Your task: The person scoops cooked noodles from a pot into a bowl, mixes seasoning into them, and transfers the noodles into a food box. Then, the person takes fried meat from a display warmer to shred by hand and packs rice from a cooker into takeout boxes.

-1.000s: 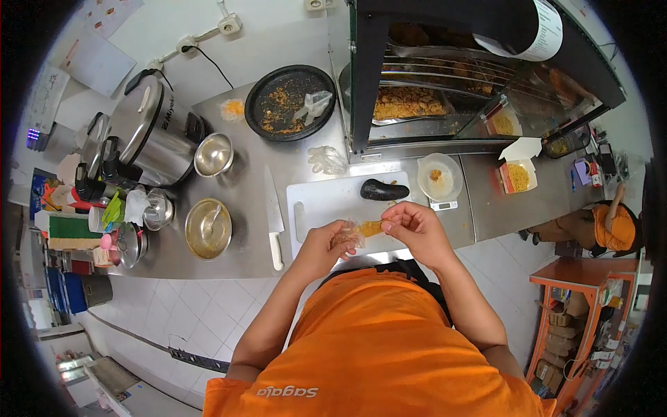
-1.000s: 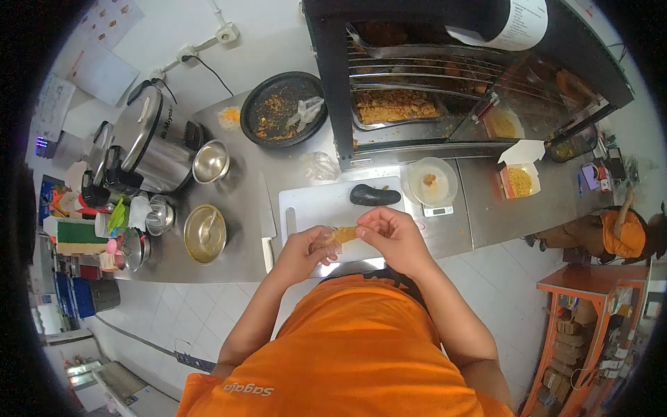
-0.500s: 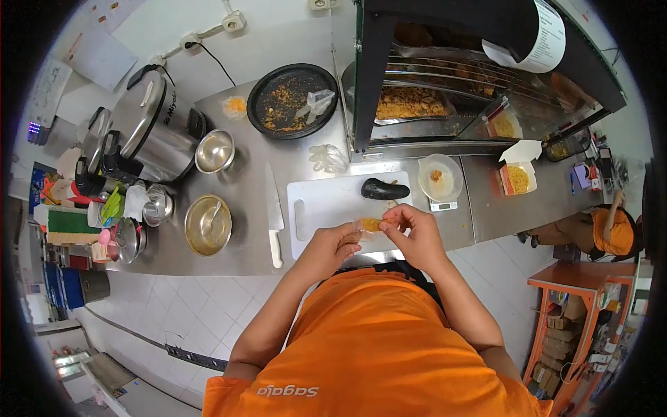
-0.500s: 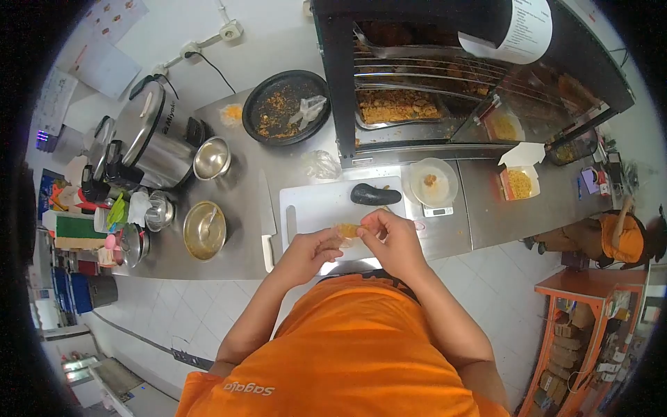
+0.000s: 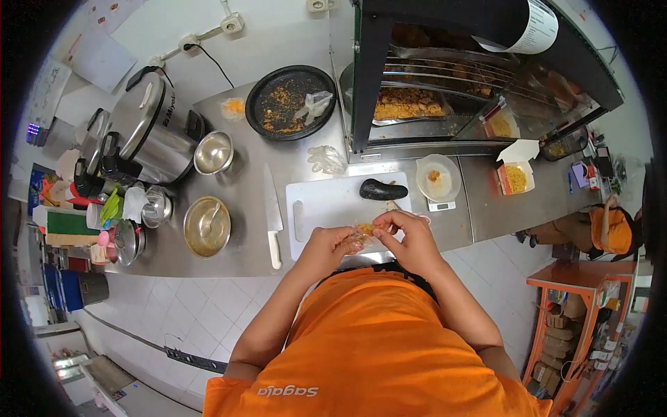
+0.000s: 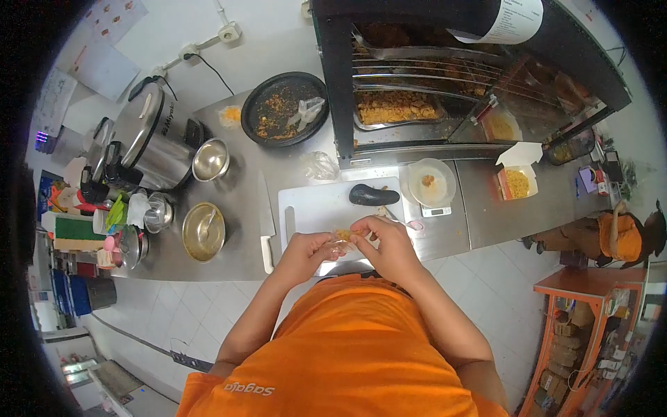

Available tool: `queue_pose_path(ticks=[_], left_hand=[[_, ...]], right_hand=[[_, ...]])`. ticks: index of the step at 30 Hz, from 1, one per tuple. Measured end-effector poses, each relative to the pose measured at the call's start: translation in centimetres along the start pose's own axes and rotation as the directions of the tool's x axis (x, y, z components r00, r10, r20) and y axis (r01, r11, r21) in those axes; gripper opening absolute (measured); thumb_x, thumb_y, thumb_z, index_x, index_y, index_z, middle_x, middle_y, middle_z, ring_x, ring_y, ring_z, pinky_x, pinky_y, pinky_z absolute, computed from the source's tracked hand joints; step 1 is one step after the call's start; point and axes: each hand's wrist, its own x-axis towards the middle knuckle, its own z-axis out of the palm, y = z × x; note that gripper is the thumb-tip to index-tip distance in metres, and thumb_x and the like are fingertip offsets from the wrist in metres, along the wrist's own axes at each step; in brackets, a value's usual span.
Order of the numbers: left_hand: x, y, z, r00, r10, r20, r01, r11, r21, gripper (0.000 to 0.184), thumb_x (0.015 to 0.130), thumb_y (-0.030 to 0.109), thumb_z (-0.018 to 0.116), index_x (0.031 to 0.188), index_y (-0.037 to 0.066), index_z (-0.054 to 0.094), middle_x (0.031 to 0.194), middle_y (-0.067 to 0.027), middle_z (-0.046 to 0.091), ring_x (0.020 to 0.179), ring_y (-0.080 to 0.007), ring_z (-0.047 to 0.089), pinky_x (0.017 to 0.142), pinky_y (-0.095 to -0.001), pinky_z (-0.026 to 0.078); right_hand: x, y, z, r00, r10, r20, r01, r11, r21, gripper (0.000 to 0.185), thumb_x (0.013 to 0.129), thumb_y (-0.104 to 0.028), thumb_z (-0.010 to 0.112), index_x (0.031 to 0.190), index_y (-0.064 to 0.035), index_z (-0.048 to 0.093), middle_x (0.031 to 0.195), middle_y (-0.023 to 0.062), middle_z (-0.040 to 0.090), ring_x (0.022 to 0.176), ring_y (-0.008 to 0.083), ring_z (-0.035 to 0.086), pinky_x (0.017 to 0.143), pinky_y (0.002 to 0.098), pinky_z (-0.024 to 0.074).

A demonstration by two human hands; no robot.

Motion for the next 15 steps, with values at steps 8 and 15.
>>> queue_pose_path(ticks=[8,15], left_hand=[[0.3,0.4,0.0,0.992,0.002,0.13,0.014,0.993,-0.115,0.035,0.102,0.01,0.05,0.135,0.0,0.054,0.109,-0.0122,0.069,0.095,-0.0187,0.07,0.087,-0.0301,0.057],[0.5,-1.0,0.6,0.987,-0.034,0.16,0.109,0.866,-0.488,0.03,0.103,0.013,0.05,0.127,-0.003,0.057,0.108,-0.0103,0.069,0.098,-0.0187,0.068,0.086,-0.0308,0.054]], right_hand=[[-0.3,3.5,1.7,0.99,0.143,0.002,-0.139,0.957,0.255,0.015,0.088,-0.012,0.07,0.098,-0.0013,0.068,0.083,0.0074,0.07,0.068,0.0133,0.062,0.065,0.0281,0.0501],[-0.4,2.0,0.8,0.991,0.121,-0.056,-0.104,0.962,0.251,0.015,0.088,-0.011,0.07,0.097,0.0002,0.067,0.081,0.0078,0.07,0.069,0.0143,0.063,0.065,0.0289,0.0506]])
